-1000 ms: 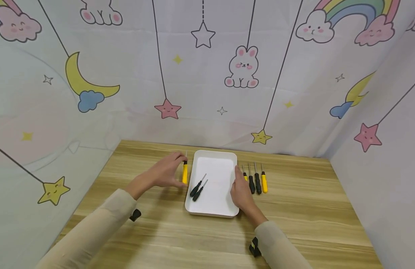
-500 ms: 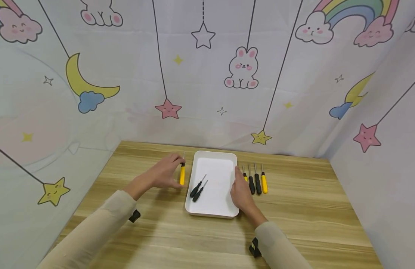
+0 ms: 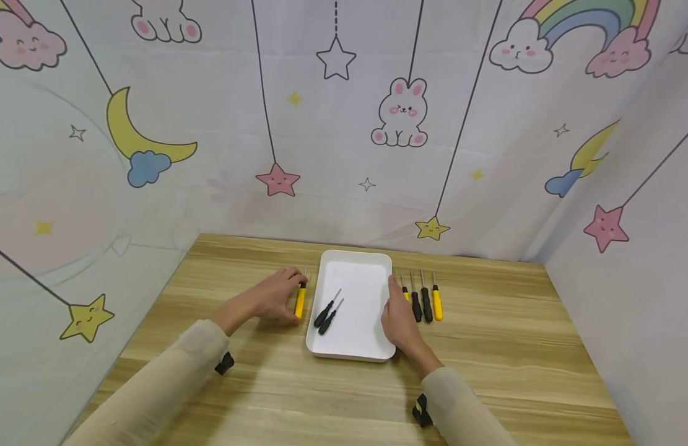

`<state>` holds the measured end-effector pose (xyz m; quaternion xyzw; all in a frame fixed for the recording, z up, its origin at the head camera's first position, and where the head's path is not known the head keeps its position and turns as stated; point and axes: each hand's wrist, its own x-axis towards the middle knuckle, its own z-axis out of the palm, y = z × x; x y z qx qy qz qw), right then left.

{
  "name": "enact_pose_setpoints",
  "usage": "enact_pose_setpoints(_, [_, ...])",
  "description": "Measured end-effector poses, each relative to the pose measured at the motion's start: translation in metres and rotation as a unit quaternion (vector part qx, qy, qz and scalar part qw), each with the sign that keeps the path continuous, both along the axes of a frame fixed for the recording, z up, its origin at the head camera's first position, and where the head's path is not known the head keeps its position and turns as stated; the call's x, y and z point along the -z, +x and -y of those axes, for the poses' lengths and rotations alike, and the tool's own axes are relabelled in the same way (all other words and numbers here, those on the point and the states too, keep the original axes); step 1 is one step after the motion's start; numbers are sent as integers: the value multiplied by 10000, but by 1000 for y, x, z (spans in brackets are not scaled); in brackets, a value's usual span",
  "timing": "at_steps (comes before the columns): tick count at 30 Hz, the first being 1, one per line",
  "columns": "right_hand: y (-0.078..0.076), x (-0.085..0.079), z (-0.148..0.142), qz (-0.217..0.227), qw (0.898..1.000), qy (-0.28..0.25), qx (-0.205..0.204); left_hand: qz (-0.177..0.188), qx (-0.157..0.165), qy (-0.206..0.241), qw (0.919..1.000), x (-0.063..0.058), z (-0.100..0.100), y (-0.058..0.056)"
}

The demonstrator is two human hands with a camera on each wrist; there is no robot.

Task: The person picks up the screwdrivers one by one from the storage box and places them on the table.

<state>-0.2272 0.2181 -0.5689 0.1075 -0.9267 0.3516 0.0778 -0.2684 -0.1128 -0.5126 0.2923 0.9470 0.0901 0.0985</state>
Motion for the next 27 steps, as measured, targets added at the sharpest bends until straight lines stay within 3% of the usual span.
enact_pose_setpoints(13, [0,-1,0,145,9999,-38,14,503,-118,194,9985,5,-2,2])
enact_pose_setpoints(27, [0,-1,0,72,10000,-66,4,669,-141,294,9972,6,1,1])
